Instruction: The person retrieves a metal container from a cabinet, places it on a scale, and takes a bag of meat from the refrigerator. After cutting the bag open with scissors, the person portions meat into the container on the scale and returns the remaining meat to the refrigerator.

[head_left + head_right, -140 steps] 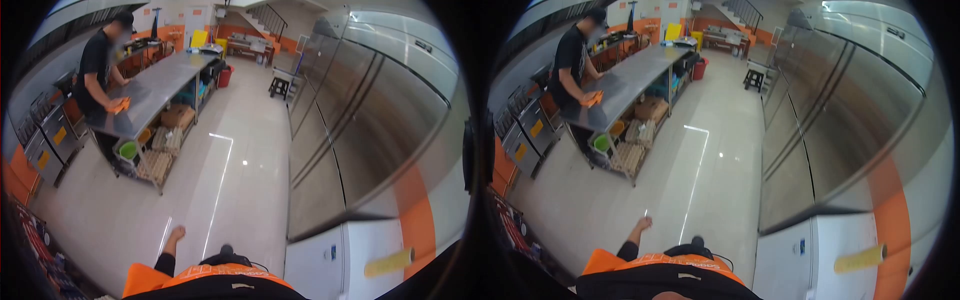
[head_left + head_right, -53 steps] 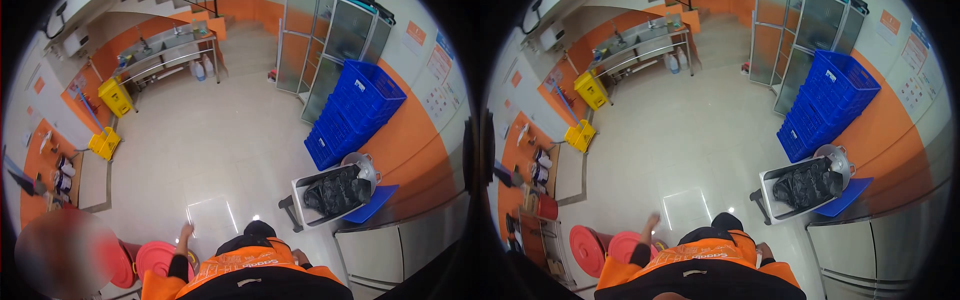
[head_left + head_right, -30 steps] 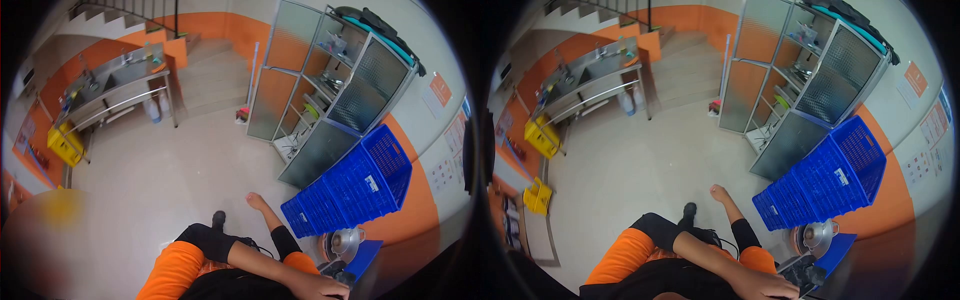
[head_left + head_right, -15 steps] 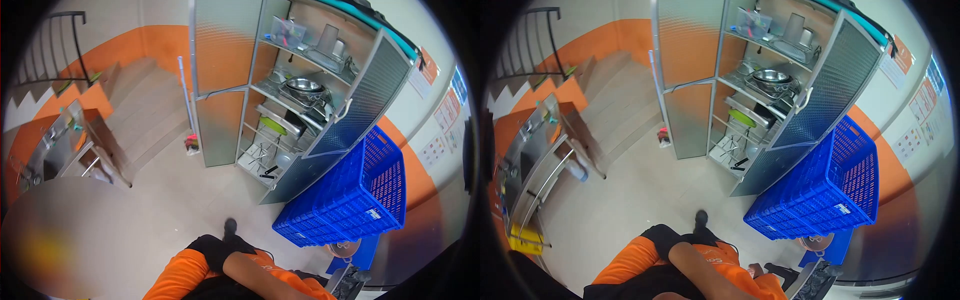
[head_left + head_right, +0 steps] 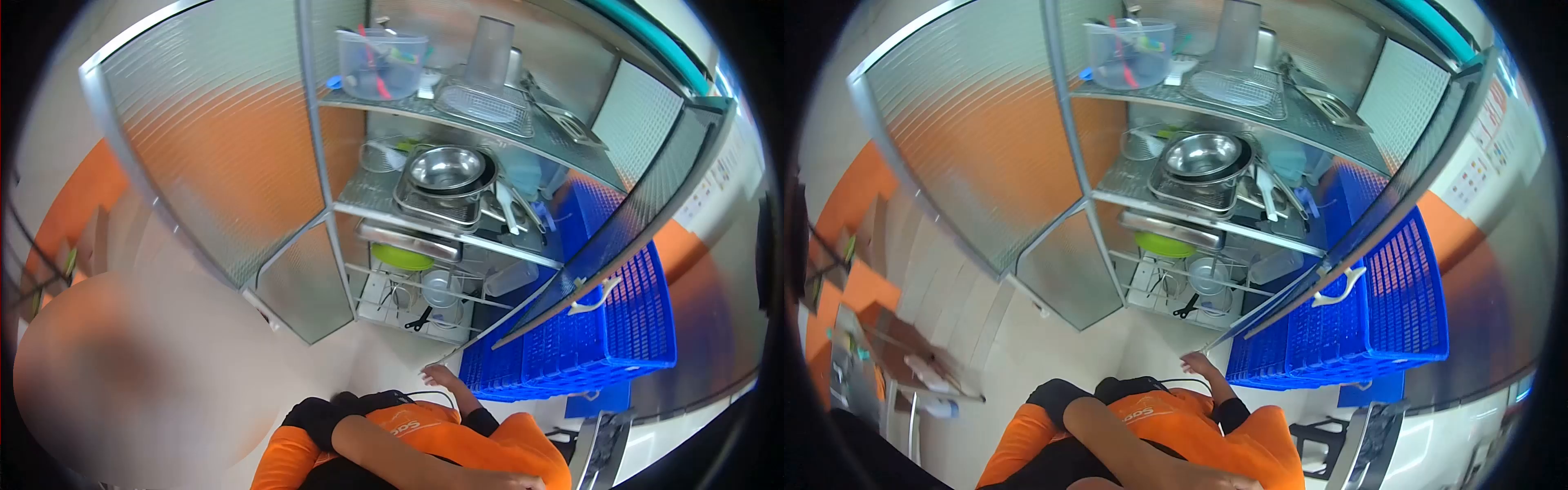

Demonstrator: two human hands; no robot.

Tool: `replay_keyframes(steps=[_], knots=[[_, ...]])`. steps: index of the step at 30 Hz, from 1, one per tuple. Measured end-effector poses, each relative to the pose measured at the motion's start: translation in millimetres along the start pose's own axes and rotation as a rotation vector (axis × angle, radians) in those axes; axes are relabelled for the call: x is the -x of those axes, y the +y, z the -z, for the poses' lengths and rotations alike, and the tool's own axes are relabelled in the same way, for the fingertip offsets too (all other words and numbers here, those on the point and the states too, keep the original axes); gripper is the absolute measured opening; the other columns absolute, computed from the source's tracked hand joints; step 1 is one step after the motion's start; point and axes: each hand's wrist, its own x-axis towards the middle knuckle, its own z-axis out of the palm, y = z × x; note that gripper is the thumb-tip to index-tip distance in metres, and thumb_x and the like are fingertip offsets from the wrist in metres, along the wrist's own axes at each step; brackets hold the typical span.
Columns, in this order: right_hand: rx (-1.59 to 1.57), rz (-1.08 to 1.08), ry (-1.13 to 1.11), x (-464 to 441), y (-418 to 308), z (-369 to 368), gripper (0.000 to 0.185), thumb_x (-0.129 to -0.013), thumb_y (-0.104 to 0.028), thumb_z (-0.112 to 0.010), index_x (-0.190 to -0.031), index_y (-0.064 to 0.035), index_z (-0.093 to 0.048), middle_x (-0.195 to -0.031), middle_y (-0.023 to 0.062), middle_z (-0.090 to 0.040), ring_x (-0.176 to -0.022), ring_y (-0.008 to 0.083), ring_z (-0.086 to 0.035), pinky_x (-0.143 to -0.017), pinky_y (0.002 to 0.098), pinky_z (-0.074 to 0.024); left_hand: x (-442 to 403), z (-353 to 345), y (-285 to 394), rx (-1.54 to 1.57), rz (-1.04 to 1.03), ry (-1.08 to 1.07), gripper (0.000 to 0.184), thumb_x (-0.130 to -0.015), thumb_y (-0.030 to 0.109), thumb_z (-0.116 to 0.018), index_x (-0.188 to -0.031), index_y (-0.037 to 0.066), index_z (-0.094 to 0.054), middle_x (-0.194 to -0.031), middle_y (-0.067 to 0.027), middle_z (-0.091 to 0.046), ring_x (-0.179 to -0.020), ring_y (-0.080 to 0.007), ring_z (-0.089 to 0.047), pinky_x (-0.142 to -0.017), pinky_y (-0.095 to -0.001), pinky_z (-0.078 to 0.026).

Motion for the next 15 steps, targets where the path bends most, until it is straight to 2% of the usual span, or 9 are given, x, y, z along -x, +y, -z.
replay_keyframes(steps=[3, 8, 10, 14, 15], knots=[[-0.03, 0.051, 0.0, -19.3, -56.1, -17.8, 0.031, -0.086, -0.031, -0.053, -0.102, -0.0058, -0.059, -0.088, 0.0065, -0.062, -0.071, 0.0151, -0.061, -0.063, 0.0236, -0.0474, 39.8, 30.6, 15.8, 0.031, -0.036, -0.112, 0.034, -0.091, 0.026, -0.048, -0.115, 0.001, -0.049, -0.108, -0.0138, -0.055, -0.099, -0.028, -0.053, -0.086, -0.0367, -0.041], [-0.031, 0.123, 0.138, -46.4, -53.6, -34.9, 0.031, -0.085, -0.028, -0.057, -0.099, 0.0002, -0.059, -0.083, 0.0104, -0.063, -0.072, 0.0166, -0.062, -0.059, 0.0277, -0.0509, 107.4, 86.8, 51.3, 0.058, -0.065, -0.274, 0.035, -0.091, 0.025, -0.048, -0.116, 0.001, -0.048, -0.109, -0.0138, -0.055, -0.1, -0.0278, -0.053, -0.086, -0.0366, -0.041], [-0.087, 0.087, 0.237, -48.4, -61.1, -43.9, 0.033, -0.086, -0.028, -0.056, -0.1, 0.0011, -0.058, -0.084, 0.012, -0.063, -0.074, 0.0174, -0.062, -0.06, 0.0279, -0.0517, 128.7, 104.0, 63.9, 0.061, -0.064, -0.331, 0.035, -0.091, 0.025, -0.048, -0.117, 0.001, -0.048, -0.109, -0.0138, -0.055, -0.1, -0.0278, -0.053, -0.086, -0.0365, -0.041], [-0.18, 0.061, 0.292, -61.7, -64.8, -51.5, 0.034, -0.084, -0.029, -0.057, -0.097, 0.0016, -0.059, -0.084, 0.0119, -0.064, -0.071, 0.0174, -0.063, -0.059, 0.0285, -0.0515, 163.4, 132.0, 78.8, 0.068, -0.076, -0.405, 0.035, -0.091, 0.025, -0.048, -0.118, 0.001, -0.048, -0.109, -0.0137, -0.055, -0.1, -0.0276, -0.053, -0.086, -0.0365, -0.041], [-0.069, -0.026, 0.322, -66.2, -66.2, -50.6, 0.033, -0.084, -0.028, -0.057, -0.096, 0.0024, -0.059, -0.083, 0.0122, -0.064, -0.067, 0.018, -0.063, -0.059, 0.0294, -0.0515, 170.8, 138.5, 81.2, 0.069, -0.081, -0.419, 0.035, -0.091, 0.025, -0.048, -0.118, 0.001, -0.048, -0.11, -0.0137, -0.055, -0.1, -0.0275, -0.053, -0.086, -0.0365, -0.041]])
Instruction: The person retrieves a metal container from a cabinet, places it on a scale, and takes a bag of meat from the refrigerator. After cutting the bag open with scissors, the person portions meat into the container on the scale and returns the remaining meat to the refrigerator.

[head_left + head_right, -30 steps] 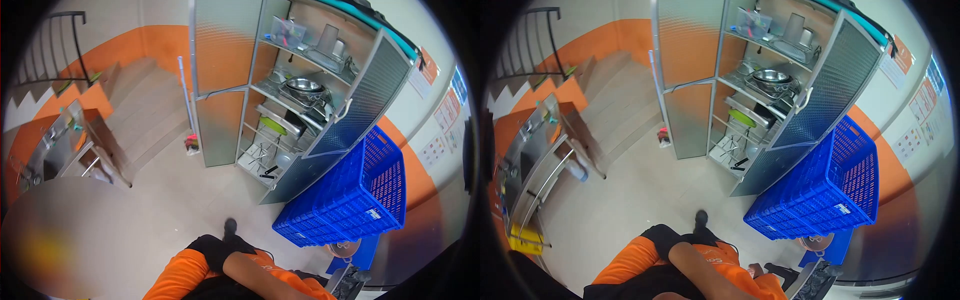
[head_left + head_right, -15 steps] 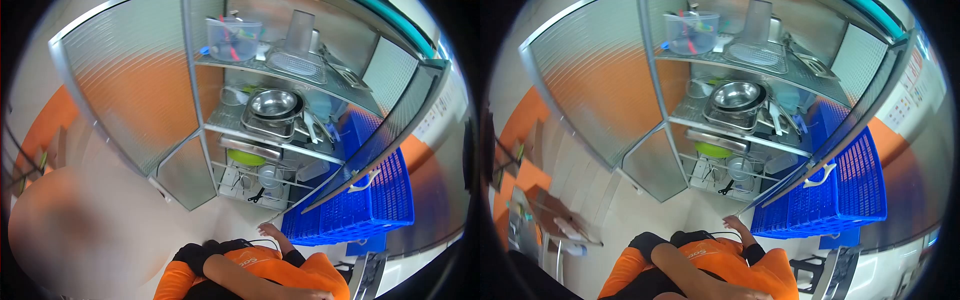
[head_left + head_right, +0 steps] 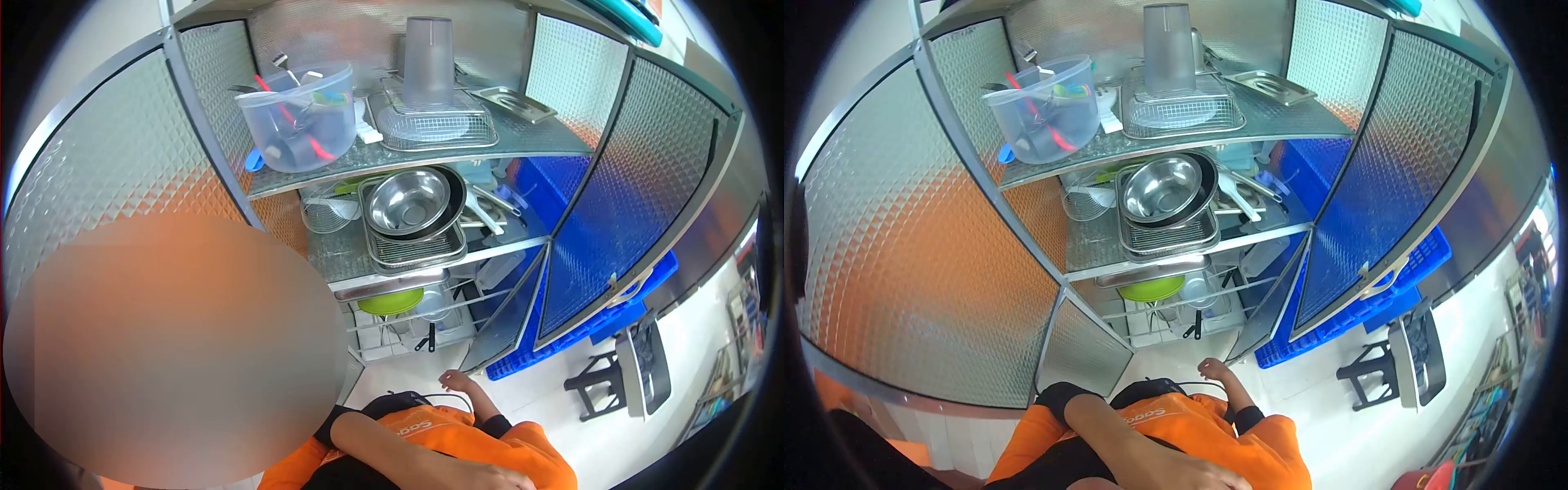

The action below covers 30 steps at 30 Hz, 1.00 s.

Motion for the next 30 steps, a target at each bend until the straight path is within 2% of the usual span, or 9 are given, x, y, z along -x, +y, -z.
replay_keyframes(steps=[2, 5, 11, 15, 18, 20, 23, 25, 30], knots=[[0.144, 0.036, 0.044, 3.1, -13.7, -0.7, 0.034, -0.084, -0.028, -0.056, -0.097, 0.0034, -0.058, -0.082, 0.0125, -0.064, -0.063, 0.0186, -0.062, -0.059, 0.0293, -0.0515, 13.4, 4.3, 6.7, 0.005, -0.009, -0.029, 0.036, -0.091, 0.025, -0.048, -0.118, 0.001, -0.048, -0.11, -0.0137, -0.055, -0.101, -0.0275, -0.053, -0.086, -0.0364, -0.041], [-0.265, 0.36, 0.153, 4.7, -54.3, 4.6, 0.026, -0.09, -0.021, -0.051, -0.099, 0.0015, -0.058, -0.085, 0.0072, -0.062, -0.071, 0.0146, -0.06, -0.063, 0.0268, -0.0499, 25.5, 8.4, 15.7, -0.003, -0.006, -0.079, 0.036, -0.091, 0.024, -0.048, -0.119, 0.001, -0.047, -0.11, -0.0137, -0.055, -0.101, -0.0273, -0.052, -0.086, -0.0364, -0.041], [-0.306, 1.008, 0.874, 147.4, -310.3, 101.7, 0.01, -0.09, -0.012, -0.052, -0.089, -0.0029, -0.056, -0.076, -0.0023, -0.053, -0.069, 0.0053, -0.048, -0.063, 0.0203, -0.0392, 44.4, 31.4, 39.0, -0.129, 0.042, -0.105, 0.037, -0.091, 0.024, -0.049, -0.12, 0.001, -0.047, -0.111, -0.0136, -0.055, -0.101, -0.0271, -0.052, -0.087, -0.0363, -0.041], [-0.27, 1.391, 1.239, 187.4, -423.7, 189.2, 0.013, -0.082, -0.014, -0.062, -0.087, -0.0023, -0.058, -0.076, 0.0013, -0.058, -0.07, 0.0088, -0.052, -0.067, 0.024, -0.0418, 59.2, 69.0, 59.2, -0.324, 0.139, 0.092, 0.039, -0.091, 0.023, -0.049, -0.123, 0.001, -0.045, -0.113, -0.0136, -0.054, -0.101, -0.027, -0.053, -0.087, -0.036, -0.042], [-0.242, 1.428, 1.31, 168.5, -511.1, 264.5, 0.033, -0.073, -0.025, -0.07, -0.094, -0.0023, -0.058, -0.092, 0.011, -0.057, -0.08, 0.0191, -0.054, -0.072, 0.0306, -0.0435, 65.6, 91.8, 70.3, -0.465, 0.293, 0.251, 0.042, -0.091, 0.023, -0.049, -0.127, 0.002, -0.043, -0.117, -0.014, -0.054, -0.1, -0.0272, -0.055, -0.087, -0.0357, -0.042], [0.003, 1.291, 1.424, 154.8, -558.6, 292.8, 0.053, -0.069, -0.031, -0.072, -0.108, -0.0024, -0.052, -0.107, 0.0195, -0.05, -0.09, 0.0302, -0.053, -0.077, 0.0366, -0.0443, 66.8, 95.1, 78.2, -0.584, 0.456, 0.283, 0.041, -0.091, 0.022, -0.05, -0.126, 0.002, -0.043, -0.117, -0.0146, -0.055, -0.098, -0.0275, -0.056, -0.086, -0.036, -0.043], [0.316, 1.125, 1.36, 113.6, -609.3, 339.0, 0.067, -0.067, -0.031, -0.07, -0.121, -0.0042, -0.041, -0.118, 0.0262, -0.043, -0.104, 0.0384, -0.05, -0.086, 0.0418, -0.0427, 70.7, 87.2, 63.5, -0.468, 0.555, 0.332, 0.045, -0.092, 0.028, -0.047, -0.127, 0.001, -0.042, -0.117, -0.0172, -0.054, -0.101, -0.0294, -0.056, -0.087, -0.0358, -0.043], [0.336, 1.051, 1.251, 106.9, -630.5, 342.3, 0.066, -0.07, -0.027, -0.066, -0.125, -0.0062, -0.038, -0.118, 0.0266, -0.045, -0.108, 0.0411, -0.048, -0.09, 0.0438, -0.041, 69.6, 87.9, 62.5, -0.406, 0.703, 0.336, 0.049, -0.093, 0.034, -0.045, -0.128, 0.001, -0.04, -0.118, -0.0188, -0.053, -0.105, -0.0304, -0.054, -0.087, -0.0355, -0.043], [0.504, 1.011, 1.125, 57.0, -663.6, 366.0, 0.054, -0.075, -0.022, -0.056, -0.125, -0.0082, -0.041, -0.113, 0.0237, -0.053, -0.106, 0.0416, -0.052, -0.089, 0.0449, -0.0431, 73.6, 92.9, 50.5, -0.504, 0.766, 0.455, 0.047, -0.092, 0.032, -0.045, -0.128, 0.002, -0.04, -0.114, -0.0173, -0.055, -0.1, -0.0302, -0.056, -0.083, -0.0345, -0.045]])
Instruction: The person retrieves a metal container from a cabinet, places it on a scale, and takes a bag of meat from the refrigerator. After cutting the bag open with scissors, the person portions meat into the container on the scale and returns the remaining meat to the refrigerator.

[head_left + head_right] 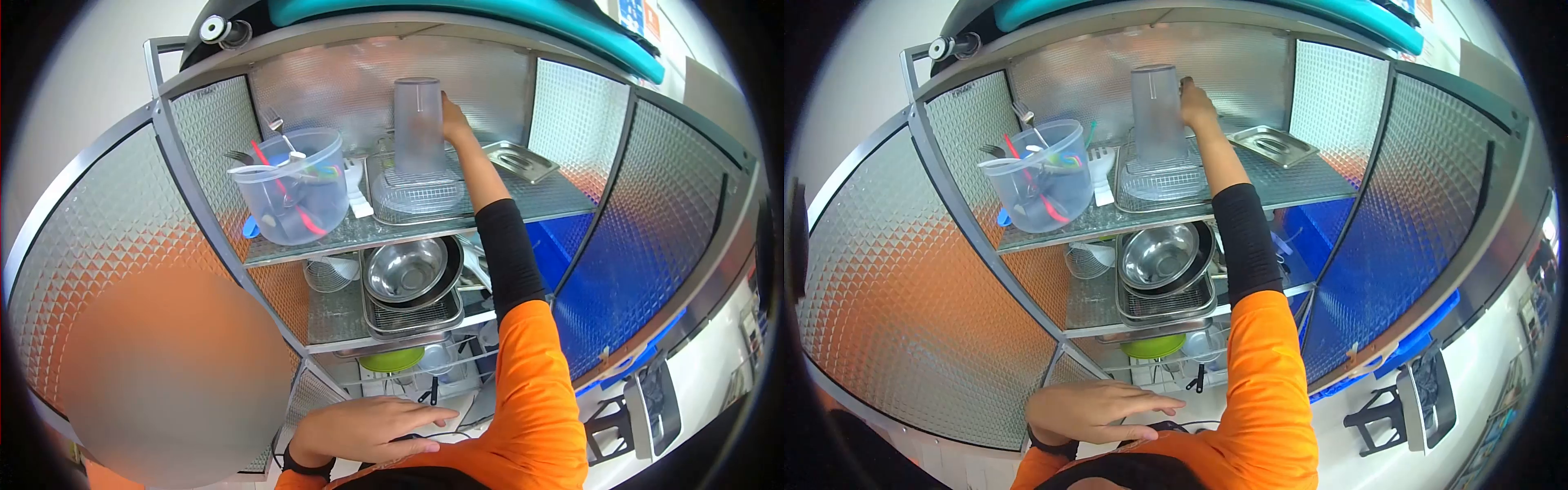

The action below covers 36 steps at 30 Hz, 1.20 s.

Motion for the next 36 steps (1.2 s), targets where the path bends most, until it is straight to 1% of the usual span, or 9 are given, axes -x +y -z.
replay_keyframes(steps=[2, 5, 11, 20, 29, 32, 33, 35, 36], knots=[[0.072, -0.116, -0.024, 20.8, -31.6, 25.9, 0.05, -0.077, -0.021, -0.052, -0.124, -0.007, -0.043, -0.109, 0.0217, -0.056, -0.101, 0.0405, -0.055, -0.087, 0.0441, -0.0451, -5.2, 0.9, -2.1, 0.012, 0.043, -0.013, 0.048, -0.093, 0.034, -0.043, -0.129, 0.002, -0.039, -0.115, -0.0177, -0.055, -0.101, -0.0303, -0.055, -0.085, -0.0349, -0.044], [0.106, -0.156, 0.023, 26.8, -35.2, 33.7, 0.054, -0.075, -0.028, -0.057, -0.123, -0.0057, -0.045, -0.111, 0.0221, -0.055, -0.102, 0.0386, -0.056, -0.085, 0.0429, -0.0465, -16.5, -0.2, -5.2, 0.026, 0.031, -0.024, 0.051, -0.093, 0.037, -0.042, -0.131, 0.003, -0.036, -0.115, -0.0183, -0.055, -0.105, -0.0303, -0.054, -0.088, -0.0355, -0.043], [0.04, -0.175, 0.18, 37.8, -40.7, 56.0, 0.076, -0.064, -0.044, -0.069, -0.125, -0.0054, -0.043, -0.109, 0.021, -0.056, -0.1, 0.0358, -0.057, -0.085, 0.0408, -0.0468, -29.0, -1.0, -9.4, 0.038, 0.022, -0.026, 0.051, -0.092, 0.035, -0.045, -0.131, 0.002, -0.036, -0.113, -0.0185, -0.055, -0.103, -0.0299, -0.055, -0.086, -0.0361, -0.044], [0.089, -0.11, 0.612, 71.3, -21.9, 108.1, 0.08, -0.055, -0.049, -0.071, -0.117, -0.0027, -0.05, -0.1, 0.0234, -0.058, -0.091, 0.0361, -0.059, -0.077, 0.042, -0.0482, -30.8, -1.0, -15.9, -0.023, -0.006, -0.017, 0.05, -0.092, 0.035, -0.045, -0.13, 0.004, -0.037, -0.112, -0.0177, -0.056, -0.102, -0.0303, -0.055, -0.085, -0.036, -0.045], [0.186, -0.174, 0.822, 235.8, -83.4, 169.8, 0.065, -0.06, -0.032, -0.069, -0.114, -0.0009, -0.051, -0.103, 0.0182, -0.057, -0.092, 0.0339, -0.058, -0.079, 0.0384, -0.0467, -47.9, -27.0, -69.4, 0.13, -0.044, -0.297, 0.048, -0.094, 0.032, -0.043, -0.13, 0.001, -0.036, -0.115, -0.0164, -0.056, -0.106, -0.0253, -0.055, -0.089, -0.0334, -0.043], [0.059, -0.188, 0.867, 297.5, -107.3, 169.4, 0.057, -0.063, -0.014, -0.071, -0.115, 0.0004, -0.052, -0.108, 0.0146, -0.058, -0.099, 0.0233, -0.056, -0.088, 0.0319, -0.042, -56.8, -35.8, -95.9, 0.181, -0.028, -0.315, 0.049, -0.094, 0.032, -0.042, -0.131, 0.001, -0.034, -0.114, -0.0167, -0.056, -0.109, -0.0251, -0.053, -0.091, -0.0323, -0.041], [0.058, -0.167, 0.861, 319.6, -110.6, 169.5, 0.059, -0.063, -0.011, -0.071, -0.117, 0.001, -0.05, -0.111, 0.0142, -0.055, -0.103, 0.0225, -0.053, -0.092, 0.032, -0.0386, -61.7, -39.3, -108.4, 0.213, -0.004, -0.337, 0.053, -0.094, 0.03, -0.044, -0.134, 0.001, -0.028, -0.121, -0.016, -0.051, -0.111, -0.0247, -0.051, -0.094, -0.033, -0.039], [-0.05, -0.207, 0.793, 361.8, -121.6, 171.4, 0.064, -0.063, -0.008, -0.068, -0.122, 0.0009, -0.046, -0.119, 0.0153, -0.05, -0.111, 0.0251, -0.047, -0.097, 0.0349, -0.0335, -65.8, -50.3, -130.8, 0.271, -0.055, -0.17, 0.055, -0.093, 0.025, -0.047, -0.136, 0.002, -0.023, -0.128, -0.015, -0.044, -0.113, -0.0243, -0.048, -0.096, -0.034, -0.038], [-0.077, -0.229, 0.775, 381.7, -122.8, 171.7, 0.069, -0.059, -0.004, -0.067, -0.123, 0.0032, -0.043, -0.117, 0.0156, -0.049, -0.108, 0.0258, -0.048, -0.096, 0.0343, -0.0342, -68.3, -54.2, -140.4, 0.302, -0.078, -0.085, 0.057, -0.092, 0.023, -0.049, -0.137, 0.002, -0.02, -0.131, -0.0145, -0.041, -0.114, -0.0241, -0.047, -0.097, -0.0344, -0.038]])
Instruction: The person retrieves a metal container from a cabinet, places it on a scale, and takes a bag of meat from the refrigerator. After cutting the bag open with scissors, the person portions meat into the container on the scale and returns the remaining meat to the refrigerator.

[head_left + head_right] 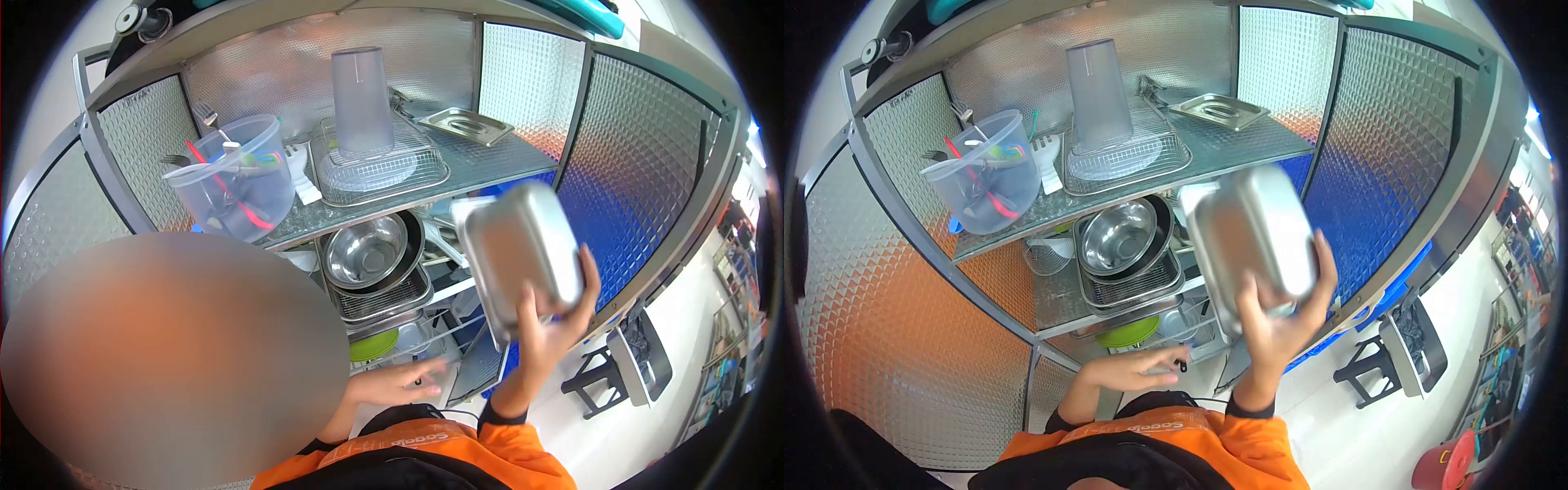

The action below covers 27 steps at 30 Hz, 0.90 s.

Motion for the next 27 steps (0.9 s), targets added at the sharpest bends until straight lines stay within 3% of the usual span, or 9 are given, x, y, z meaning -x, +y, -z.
replay_keyframes(steps=[1, 6, 8, 12, 14, 18, 22, 24, 27], knots=[[-0.013, -0.023, -0.022, 15.1, 6.5, 11.8, 0.072, -0.058, -0.007, -0.067, -0.124, 0.0042, -0.042, -0.12, 0.0156, -0.047, -0.109, 0.0254, -0.047, -0.097, 0.0343, -0.0336, -3.9, 1.1, -8.2, 0.149, 0.001, 0.047, 0.071, -0.091, 0.027, -0.052, -0.141, 0.005, -0.006, -0.139, -0.0178, -0.026, -0.119, -0.0268, -0.042, -0.098, -0.0373, -0.036], [-0.457, -0.524, -0.337, 78.0, 50.8, 35.7, 0.078, -0.063, -0.039, -0.071, -0.122, 0.0041, -0.044, -0.12, 0.013, -0.046, -0.115, 0.0246, -0.044, -0.096, 0.0357, -0.0343, -6.9, -0.6, -24.5, 0.481, -0.091, 0.446, 0.086, -0.085, 0.017, -0.059, -0.141, 0.01, 0.006, -0.143, -0.0172, -0.016, -0.126, -0.0274, -0.033, -0.1, -0.0419, -0.032], [-0.566, -0.776, -0.437, 107.5, 68.3, 30.1, 0.072, -0.065, -0.039, -0.066, -0.121, 0.0024, -0.046, -0.117, 0.013, -0.048, -0.108, 0.0226, -0.048, -0.093, 0.0322, -0.036, -6.2, -0.5, -30.4, 0.631, -0.12, 0.518, 0.092, -0.082, 0.013, -0.062, -0.141, 0.011, 0.009, -0.144, -0.0167, -0.015, -0.129, -0.0269, -0.028, -0.102, -0.042, -0.031], [-0.642, -1.582, -0.422, 157.7, 81.8, 20.3, 0.061, -0.072, -0.034, -0.059, -0.12, 0.0002, -0.044, -0.11, 0.0158, -0.053, -0.097, 0.0275, -0.055, -0.084, 0.0362, -0.0452, 4.8, -16.1, -83.4, 0.903, -0.099, 0.664, 0.071, -0.076, 0.009, -0.064, -0.135, 0.004, -0.025, -0.135, -0.0131, -0.033, -0.124, -0.0228, -0.036, -0.1, -0.0349, -0.033], [-0.806, -1.731, -0.503, 178.6, 92.2, 11.7, 0.047, -0.078, -0.041, -0.057, -0.106, -0.004, -0.053, -0.101, 0.0109, -0.057, -0.091, 0.0235, -0.056, -0.08, 0.038, -0.0463, 23.6, -29.4, -82.6, 1.132, 0.102, 0.733, 0.059, -0.076, 0.01, -0.065, -0.129, 0.002, -0.039, -0.127, -0.0103, -0.044, -0.117, -0.0208, -0.044, -0.097, -0.033, -0.035], [-0.977, -1.89, -0.789, 208.7, 106.0, -5.2, 0.05, -0.08, -0.05, -0.054, -0.109, -0.0093, -0.053, -0.105, 0.007, -0.057, -0.096, 0.022, -0.054, -0.081, 0.0393, -0.0457, 61.5, -36.2, -100.1, 1.066, -0.017, 0.625, 0.05, -0.078, 0.013, -0.063, -0.123, 0.003, -0.044, -0.113, -0.0094, -0.054, -0.106, -0.0219, -0.052, -0.09, -0.0359, -0.042], [-0.694, -1.44, -1.394, 169.8, 71.5, -27.4, 0.069, -0.086, -0.059, -0.039, -0.127, -0.0038, -0.038, -0.128, 0.0111, -0.042, -0.108, 0.0211, -0.047, -0.09, 0.0371, -0.0398, 94.3, -35.3, -83.5, 1.177, -0.028, 0.965, 0.044, -0.079, 0.022, -0.057, -0.117, 0.001, -0.048, -0.103, -0.012, -0.058, -0.097, -0.025, -0.057, -0.088, -0.0379, -0.044], [-0.563, -0.956, -1.685, 155.6, 73.1, -43.9, 0.058, -0.092, -0.051, -0.036, -0.116, 0.0006, -0.048, -0.109, 0.0115, -0.055, -0.092, 0.0159, -0.053, -0.08, 0.0293, -0.0427, 92.6, -33.5, -32.3, 1.175, -0.154, 1.272, 0.044, -0.079, 0.028, -0.052, -0.113, 0.0, -0.05, -0.101, -0.013, -0.059, -0.094, -0.0264, -0.058, -0.087, -0.0379, -0.044], [-0.558, -0.54, -1.622, 122.0, 54.8, -61.7, 0.036, -0.091, -0.031, -0.049, -0.112, -0.0015, -0.054, -0.094, 0.0084, -0.061, -0.086, 0.0145, -0.056, -0.078, 0.0276, -0.0443, 110.3, -38.5, -26.0, 1.158, -0.089, 1.456, 0.046, -0.078, 0.032, -0.045, -0.109, 0.0, -0.051, -0.101, -0.0132, -0.059, -0.093, -0.0272, -0.058, -0.085, -0.0373, -0.045]])
